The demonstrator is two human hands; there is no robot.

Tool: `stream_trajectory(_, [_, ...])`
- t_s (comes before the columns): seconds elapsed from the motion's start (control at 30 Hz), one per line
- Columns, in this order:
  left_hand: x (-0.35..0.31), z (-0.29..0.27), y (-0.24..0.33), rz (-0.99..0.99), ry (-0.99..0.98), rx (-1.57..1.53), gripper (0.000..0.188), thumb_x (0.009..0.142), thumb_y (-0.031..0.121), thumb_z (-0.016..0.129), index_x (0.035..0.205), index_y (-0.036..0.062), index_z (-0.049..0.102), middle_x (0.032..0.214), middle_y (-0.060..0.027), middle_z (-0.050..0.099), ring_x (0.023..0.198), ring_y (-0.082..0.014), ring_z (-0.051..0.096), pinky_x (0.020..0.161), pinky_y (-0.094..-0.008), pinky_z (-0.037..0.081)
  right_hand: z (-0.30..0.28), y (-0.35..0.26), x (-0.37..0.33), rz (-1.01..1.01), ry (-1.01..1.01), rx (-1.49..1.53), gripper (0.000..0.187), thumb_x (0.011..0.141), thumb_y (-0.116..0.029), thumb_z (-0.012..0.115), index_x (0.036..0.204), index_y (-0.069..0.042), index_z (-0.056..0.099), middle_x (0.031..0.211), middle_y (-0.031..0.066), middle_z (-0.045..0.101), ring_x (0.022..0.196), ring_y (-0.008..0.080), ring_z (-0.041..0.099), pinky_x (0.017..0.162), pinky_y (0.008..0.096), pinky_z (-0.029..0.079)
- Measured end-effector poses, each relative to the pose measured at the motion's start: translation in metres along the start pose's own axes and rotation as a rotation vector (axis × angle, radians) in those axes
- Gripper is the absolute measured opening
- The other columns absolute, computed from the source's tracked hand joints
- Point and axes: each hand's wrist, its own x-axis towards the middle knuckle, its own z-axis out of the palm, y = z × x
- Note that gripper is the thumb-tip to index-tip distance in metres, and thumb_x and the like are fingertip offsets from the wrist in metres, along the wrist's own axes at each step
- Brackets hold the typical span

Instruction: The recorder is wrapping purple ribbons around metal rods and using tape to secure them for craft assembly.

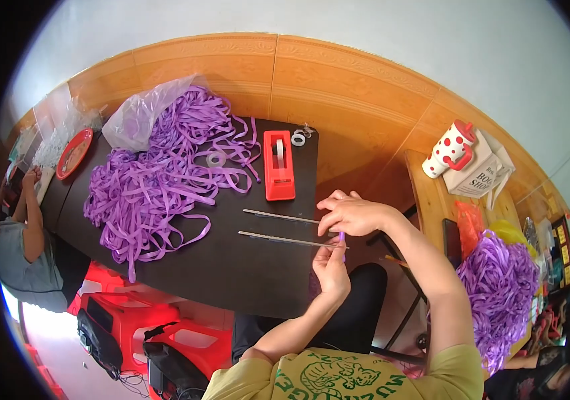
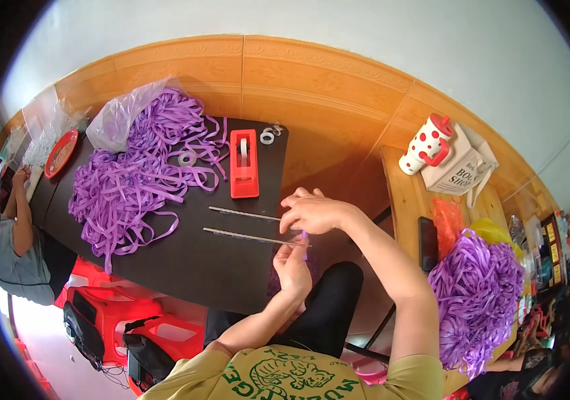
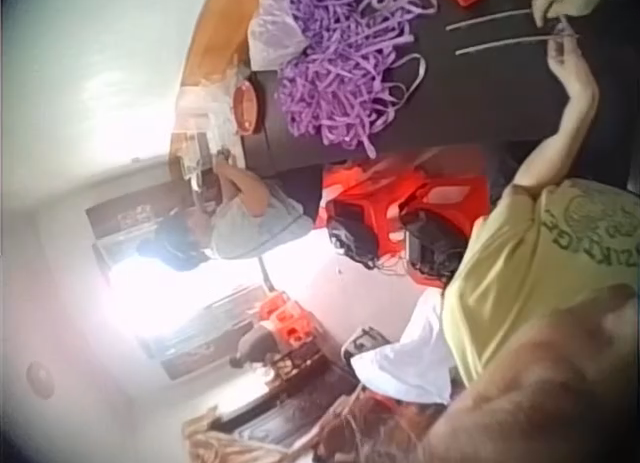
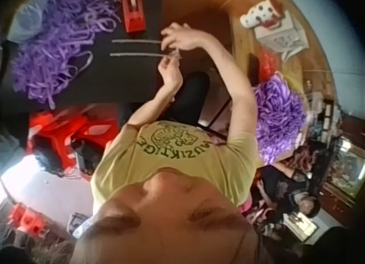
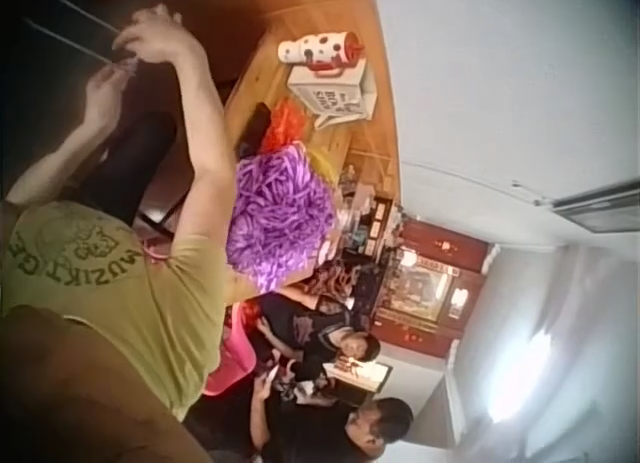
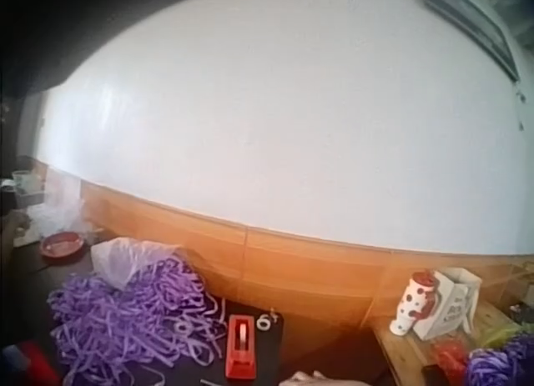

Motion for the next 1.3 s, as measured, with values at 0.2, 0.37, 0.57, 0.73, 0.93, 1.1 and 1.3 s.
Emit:
stream_trajectory(0.2, [0.000,0.000,-0.001,-0.001,-0.005,-0.011,0.001,0.082,0.003,0.062,0.083,0.0025,0.063,0.083,-0.0004,0.063,0.076,-0.0063,0.054,0.073,-0.0201,0.039,-0.023,-0.022,0.026,0.096,-0.265,-0.245,0.026,0.081,-0.019,0.058,0.103,-0.027,0.068,0.118,0.0037,0.051,0.117,0.0253,0.037,0.090,0.0486,0.031])
stream_trajectory(0.37, [0.000,0.003,0.000,-0.017,0.003,-0.045,0.004,0.083,0.004,0.063,0.080,0.0031,0.060,0.079,0.0010,0.060,0.069,-0.0046,0.048,0.065,-0.0187,0.036,-0.028,-0.033,0.039,0.170,-0.427,-0.312,0.014,0.075,-0.018,0.063,0.088,-0.022,0.067,0.105,0.0037,0.049,0.109,0.0270,0.038,0.078,0.0479,0.033])
stream_trajectory(0.57, [0.000,0.003,0.001,-0.024,-0.005,-0.048,0.005,0.084,0.004,0.063,0.080,0.0035,0.060,0.078,0.0016,0.059,0.068,-0.0039,0.046,0.064,-0.0178,0.035,-0.023,-0.031,0.038,0.165,-0.373,-0.288,0.002,0.075,-0.017,0.064,0.077,-0.018,0.063,0.102,0.0040,0.048,0.106,0.0274,0.039,0.075,0.0467,0.034])
stream_trajectory(0.73, [-0.001,0.001,0.001,-0.030,-0.016,-0.043,0.002,0.083,0.002,0.062,0.083,0.0033,0.063,0.082,0.0004,0.063,0.074,-0.0054,0.052,0.071,-0.0194,0.037,-0.013,-0.026,0.035,0.127,-0.315,-0.268,0.004,0.075,-0.018,0.064,0.075,-0.016,0.061,0.097,0.0035,0.047,0.102,0.0272,0.039,0.072,0.0449,0.034])
stream_trajectory(0.93, [0.001,0.001,-0.001,-0.029,-0.016,-0.044,0.002,0.083,0.003,0.062,0.084,0.0027,0.063,0.083,0.0007,0.062,0.074,-0.0047,0.051,0.069,-0.0189,0.036,-0.010,-0.024,0.031,0.089,-0.262,-0.247,0.006,0.074,-0.019,0.064,0.072,-0.016,0.059,0.094,0.0033,0.046,0.099,0.0266,0.040,0.071,0.0433,0.034])
stream_trajectory(1.1, [0.003,-0.001,-0.001,-0.049,-0.024,-0.052,0.003,0.082,0.002,0.062,0.085,0.0017,0.063,0.085,-0.0009,0.063,0.076,-0.0056,0.053,0.070,-0.0193,0.037,-0.014,-0.025,0.020,0.056,-0.250,-0.200,0.005,0.074,-0.017,0.063,0.070,-0.016,0.059,0.092,0.0032,0.045,0.097,0.0255,0.040,0.073,0.0436,0.034])
stream_trajectory(1.3, [0.005,-0.002,-0.004,-0.037,-0.031,-0.004,0.004,0.082,0.002,0.061,0.085,-0.0001,0.063,0.087,-0.0035,0.064,0.081,-0.0082,0.055,0.074,-0.0210,0.040,-0.008,-0.012,-0.007,-0.085,-0.021,-0.282,0.005,0.075,-0.015,0.061,0.071,-0.015,0.062,0.117,0.0076,0.051,0.112,0.0255,0.040,0.080,0.0452,0.032])
